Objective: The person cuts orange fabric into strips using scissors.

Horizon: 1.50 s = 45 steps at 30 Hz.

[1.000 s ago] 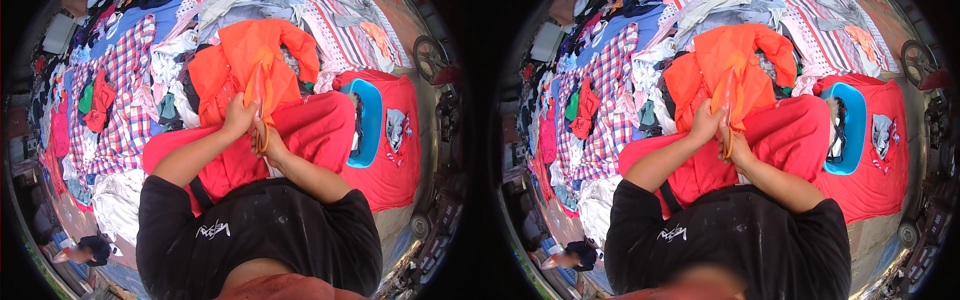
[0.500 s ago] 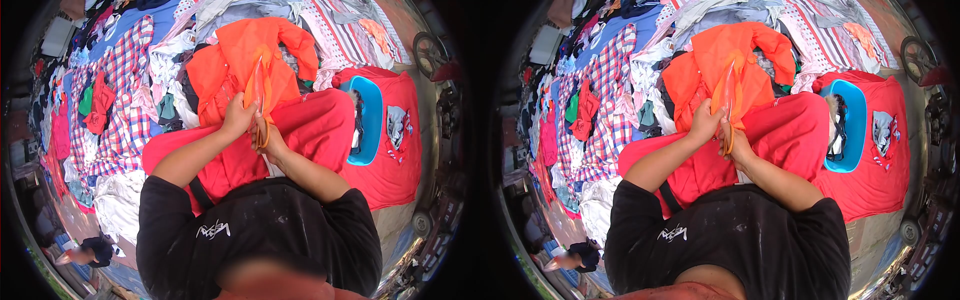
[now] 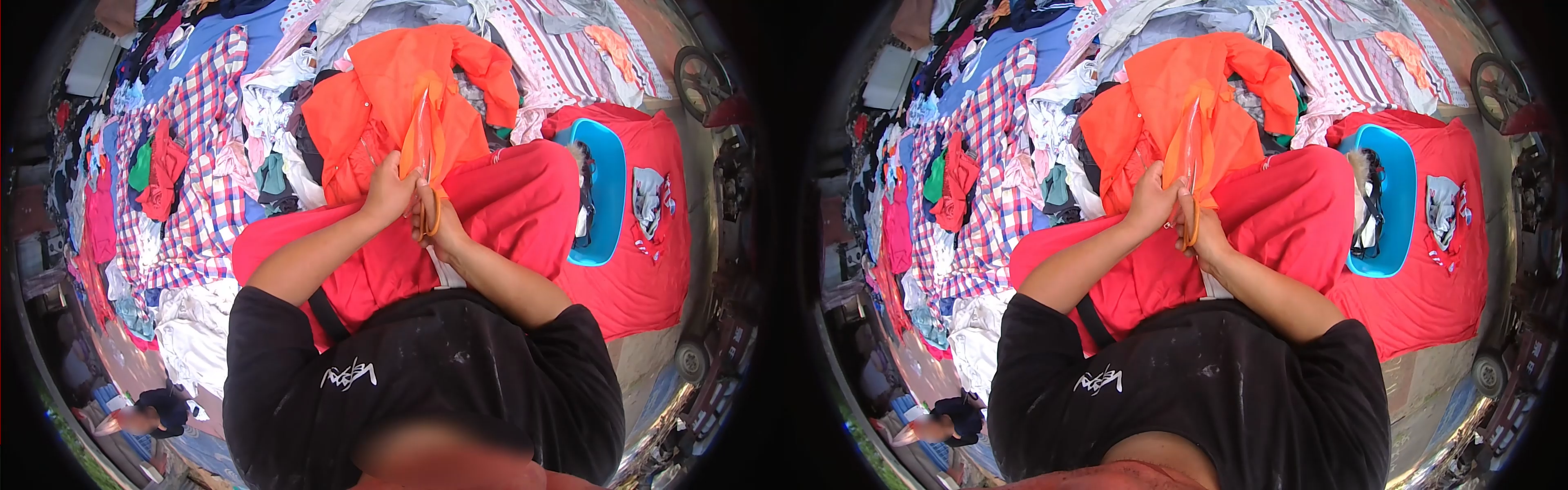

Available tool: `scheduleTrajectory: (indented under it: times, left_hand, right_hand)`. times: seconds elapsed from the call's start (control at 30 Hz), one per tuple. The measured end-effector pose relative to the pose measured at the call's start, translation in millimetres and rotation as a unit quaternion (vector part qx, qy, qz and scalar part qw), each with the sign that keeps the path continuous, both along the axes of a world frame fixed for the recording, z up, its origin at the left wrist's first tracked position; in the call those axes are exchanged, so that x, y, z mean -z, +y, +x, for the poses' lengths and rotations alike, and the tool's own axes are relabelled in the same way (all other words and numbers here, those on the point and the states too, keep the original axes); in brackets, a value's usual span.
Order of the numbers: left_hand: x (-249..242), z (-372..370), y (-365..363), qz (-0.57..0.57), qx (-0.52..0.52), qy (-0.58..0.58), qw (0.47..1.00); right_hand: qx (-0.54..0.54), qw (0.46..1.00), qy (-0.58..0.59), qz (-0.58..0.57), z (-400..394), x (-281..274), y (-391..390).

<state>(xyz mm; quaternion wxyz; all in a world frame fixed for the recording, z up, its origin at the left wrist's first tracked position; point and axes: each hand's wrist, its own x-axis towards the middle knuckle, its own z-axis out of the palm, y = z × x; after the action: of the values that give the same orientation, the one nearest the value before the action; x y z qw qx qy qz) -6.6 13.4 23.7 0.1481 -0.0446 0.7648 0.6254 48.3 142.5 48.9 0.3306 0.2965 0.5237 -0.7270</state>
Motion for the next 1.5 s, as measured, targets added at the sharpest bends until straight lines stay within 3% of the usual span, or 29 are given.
scheduleTrajectory:
  times: [0.33,0.43,0.53,0.63,0.83,0.93,1.13,1.5]
  left_hand:
    - [20.5,-0.2,-4.0,0.017,0.011,0.055,0.998]
    - [16.8,0.1,-4.3,0.115,-0.006,0.009,0.993]
    - [6.4,-6.9,-8.0,0.243,-0.045,-0.163,0.955]
    - [10.8,-15.9,-10.8,0.219,-0.012,-0.202,0.955]
    - [12.8,-21.4,-10.7,0.185,0.039,-0.133,0.973]
    - [7.1,-17.1,-11.6,0.127,0.070,-0.127,0.981]
    - [0.8,-19.6,-16.8,0.142,0.112,-0.135,0.974]
    - [-7.0,-21.9,-24.7,0.060,0.197,-0.111,0.972]
  right_hand:
    - [0.049,0.996,0.075,-0.019,5.7,8.8,5.5]
    - [0.016,0.997,0.075,0.028,3.8,3.0,10.5]
    - [0.016,0.996,0.077,0.032,-0.9,-6.2,13.0]
    - [0.006,0.996,0.086,0.023,-1.2,-0.8,12.5]
    - [0.009,0.996,0.080,0.026,-3.4,2.1,9.2]
    - [0.006,0.998,0.050,0.022,-11.5,-4.0,9.4]
    - [0.032,0.998,0.060,0.015,-20.5,16.2,-0.6]
    - [0.037,0.997,0.061,0.010,-25.2,20.0,8.9]
